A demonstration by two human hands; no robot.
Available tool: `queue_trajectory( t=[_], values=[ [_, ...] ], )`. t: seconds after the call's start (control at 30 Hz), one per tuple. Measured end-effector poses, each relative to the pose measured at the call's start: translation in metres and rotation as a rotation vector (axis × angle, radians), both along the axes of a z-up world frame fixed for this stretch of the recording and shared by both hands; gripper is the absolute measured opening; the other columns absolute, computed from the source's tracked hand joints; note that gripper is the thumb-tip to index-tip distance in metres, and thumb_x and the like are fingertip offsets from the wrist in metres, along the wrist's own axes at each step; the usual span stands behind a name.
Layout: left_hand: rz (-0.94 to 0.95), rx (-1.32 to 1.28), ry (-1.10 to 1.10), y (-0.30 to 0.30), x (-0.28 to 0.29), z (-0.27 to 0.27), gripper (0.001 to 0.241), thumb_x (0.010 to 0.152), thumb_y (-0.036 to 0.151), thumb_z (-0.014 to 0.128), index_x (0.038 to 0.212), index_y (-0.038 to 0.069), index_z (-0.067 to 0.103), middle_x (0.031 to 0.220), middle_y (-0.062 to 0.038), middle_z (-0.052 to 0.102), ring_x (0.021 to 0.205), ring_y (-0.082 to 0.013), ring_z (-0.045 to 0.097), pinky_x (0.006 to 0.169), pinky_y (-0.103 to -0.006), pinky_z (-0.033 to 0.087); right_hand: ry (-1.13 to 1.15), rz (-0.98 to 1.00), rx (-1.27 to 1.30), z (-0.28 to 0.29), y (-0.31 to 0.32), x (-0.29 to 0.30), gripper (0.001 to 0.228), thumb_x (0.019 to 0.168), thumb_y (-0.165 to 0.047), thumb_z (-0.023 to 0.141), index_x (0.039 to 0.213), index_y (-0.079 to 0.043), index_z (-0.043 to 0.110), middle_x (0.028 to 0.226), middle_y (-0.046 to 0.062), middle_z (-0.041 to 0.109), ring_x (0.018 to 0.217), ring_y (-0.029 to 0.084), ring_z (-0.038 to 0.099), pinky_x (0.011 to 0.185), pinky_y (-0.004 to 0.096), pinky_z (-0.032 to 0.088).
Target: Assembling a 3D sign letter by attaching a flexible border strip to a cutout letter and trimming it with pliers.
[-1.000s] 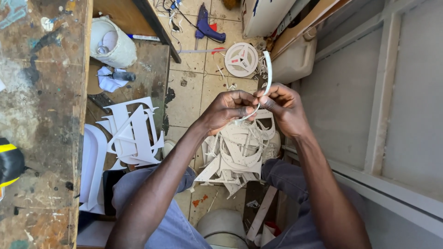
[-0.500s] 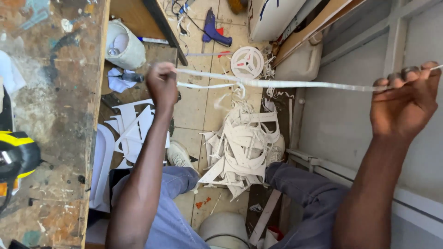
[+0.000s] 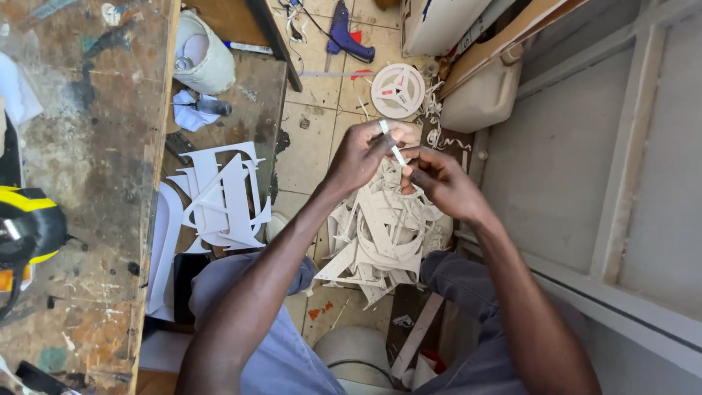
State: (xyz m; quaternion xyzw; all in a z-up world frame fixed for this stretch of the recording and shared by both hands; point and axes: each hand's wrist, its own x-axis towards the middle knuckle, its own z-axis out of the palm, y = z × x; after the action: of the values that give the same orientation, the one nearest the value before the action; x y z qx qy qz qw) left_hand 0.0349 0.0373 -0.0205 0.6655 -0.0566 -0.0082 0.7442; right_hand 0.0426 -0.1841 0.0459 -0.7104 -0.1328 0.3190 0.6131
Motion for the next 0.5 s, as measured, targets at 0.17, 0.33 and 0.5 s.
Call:
queue_trajectory(
  t=[0.17, 0.33, 0.5],
  values=[
    [-0.092, -0.025, -0.020, -0.015, -0.008, 0.021, 0.031, 0.122, 0.020, 0.061, 0.119, -0.004, 0.081, 0.127, -0.028, 0.081, 0.123, -0.0349, 0.077, 0.109, -0.0502, 0.061, -0.043, -0.084, -0.007, -0.009, 0.004, 0.006, 0.020, 0.112, -0.010, 0.074, 0.128, 0.001, 0.078, 0.100, 0.012, 0.074, 0.090, 0.016, 0.069, 0.082, 0.036, 0.067],
    [-0.029, 0.008, 0.021, -0.007, -0.002, 0.006, 0.029, 0.122, 0.019, 0.059, 0.131, 0.004, 0.082, 0.117, -0.027, 0.082, 0.101, -0.0230, 0.079, 0.090, -0.0358, 0.064, 0.009, -0.123, 0.053, -0.021, 0.006, 0.000, 0.019, 0.115, -0.012, 0.074, 0.115, 0.007, 0.074, 0.078, 0.015, 0.074, 0.069, 0.017, 0.074, 0.071, 0.030, 0.064],
    [0.183, -0.208, 0.304, 0.045, -0.020, 0.012, 0.048, 0.120, 0.040, 0.052, 0.153, 0.007, 0.065, 0.125, -0.021, 0.088, 0.120, -0.0286, 0.086, 0.097, -0.0381, 0.069, -0.041, -0.052, 0.145, 0.014, 0.022, -0.004, 0.014, 0.117, -0.008, 0.070, 0.111, 0.004, 0.071, 0.068, 0.018, 0.072, 0.056, 0.023, 0.075, 0.065, 0.029, 0.058]
  ],
)
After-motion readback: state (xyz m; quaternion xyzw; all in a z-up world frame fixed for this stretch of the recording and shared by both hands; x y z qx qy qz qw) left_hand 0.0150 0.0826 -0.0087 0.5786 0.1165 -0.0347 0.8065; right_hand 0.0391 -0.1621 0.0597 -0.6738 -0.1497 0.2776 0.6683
